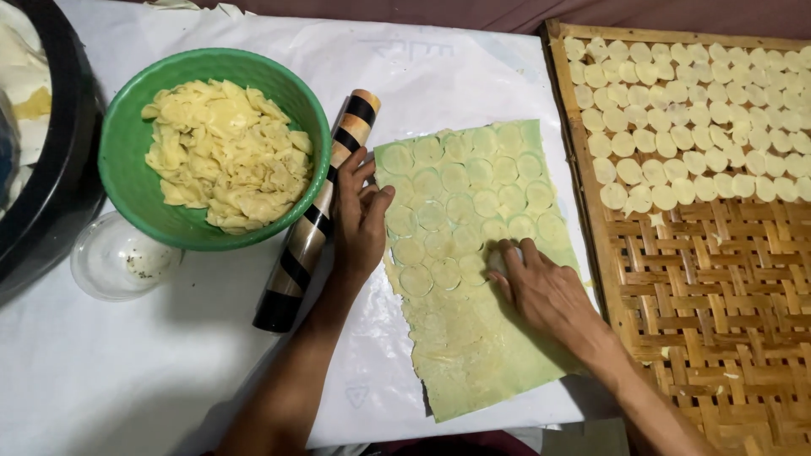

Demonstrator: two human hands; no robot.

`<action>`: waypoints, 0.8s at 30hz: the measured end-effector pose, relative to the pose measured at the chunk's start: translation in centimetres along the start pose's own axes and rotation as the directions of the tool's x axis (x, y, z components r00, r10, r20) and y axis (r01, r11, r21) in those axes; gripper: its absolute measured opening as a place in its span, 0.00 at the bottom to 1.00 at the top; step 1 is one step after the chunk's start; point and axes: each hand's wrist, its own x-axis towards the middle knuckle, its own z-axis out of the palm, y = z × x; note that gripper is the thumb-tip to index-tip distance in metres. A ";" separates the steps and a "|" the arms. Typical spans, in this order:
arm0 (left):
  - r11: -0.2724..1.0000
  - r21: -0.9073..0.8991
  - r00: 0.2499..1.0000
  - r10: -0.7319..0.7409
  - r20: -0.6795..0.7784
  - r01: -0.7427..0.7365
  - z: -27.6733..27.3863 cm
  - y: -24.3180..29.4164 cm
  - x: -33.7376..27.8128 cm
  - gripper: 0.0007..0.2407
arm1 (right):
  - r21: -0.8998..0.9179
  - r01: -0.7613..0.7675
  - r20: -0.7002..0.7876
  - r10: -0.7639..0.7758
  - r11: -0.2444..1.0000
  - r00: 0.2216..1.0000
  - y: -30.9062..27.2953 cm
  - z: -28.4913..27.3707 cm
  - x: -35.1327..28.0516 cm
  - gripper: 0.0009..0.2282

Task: Rolling out a sheet of dough and using a small circular cutter to create many small uniform circles.

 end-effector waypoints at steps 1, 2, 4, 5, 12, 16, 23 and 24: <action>1.000 0.000 1.000 -0.005 0.005 0.005 0.0 0.0 -0.1 0.24 | 0.003 -0.005 0.004 0.005 1.000 1.000 0.1 0.5 0.0 0.19; 1.000 0.007 1.000 0.003 0.001 -0.003 0.0 0.0 -0.2 0.24 | -0.020 -0.017 -0.008 0.017 1.000 1.000 0.1 0.9 0.0 0.19; 1.000 0.009 1.000 0.021 0.004 -0.021 0.2 0.0 0.0 0.23 | -0.047 -0.036 -0.030 0.034 0.998 0.999 0.0 1.4 0.0 0.19; 1.000 0.003 1.000 0.022 0.002 -0.022 0.2 0.0 -0.1 0.23 | -0.039 -0.071 -0.037 0.069 0.997 0.997 -0.4 1.6 0.0 0.20; 0.999 0.016 0.999 0.033 -0.005 -0.033 0.1 0.2 -0.1 0.23 | -0.077 -0.133 -0.094 0.125 0.988 0.988 -0.4 3.3 0.1 0.19; 1.000 -0.029 1.000 0.005 -0.020 -0.006 0.0 0.1 -0.2 0.24 | 0.049 -0.108 0.046 0.106 0.993 0.993 -0.5 0.0 0.3 0.20; 1.000 0.001 1.000 -0.015 -0.010 0.015 0.0 0.5 0.0 0.24 | 0.321 -0.279 0.078 0.268 0.905 0.960 2.0 -0.8 -1.9 0.20; 1.000 0.009 1.000 -0.016 -0.010 0.016 0.0 0.5 -0.1 0.24 | 0.297 -0.299 0.062 0.294 0.907 0.954 2.1 -0.7 -2.3 0.20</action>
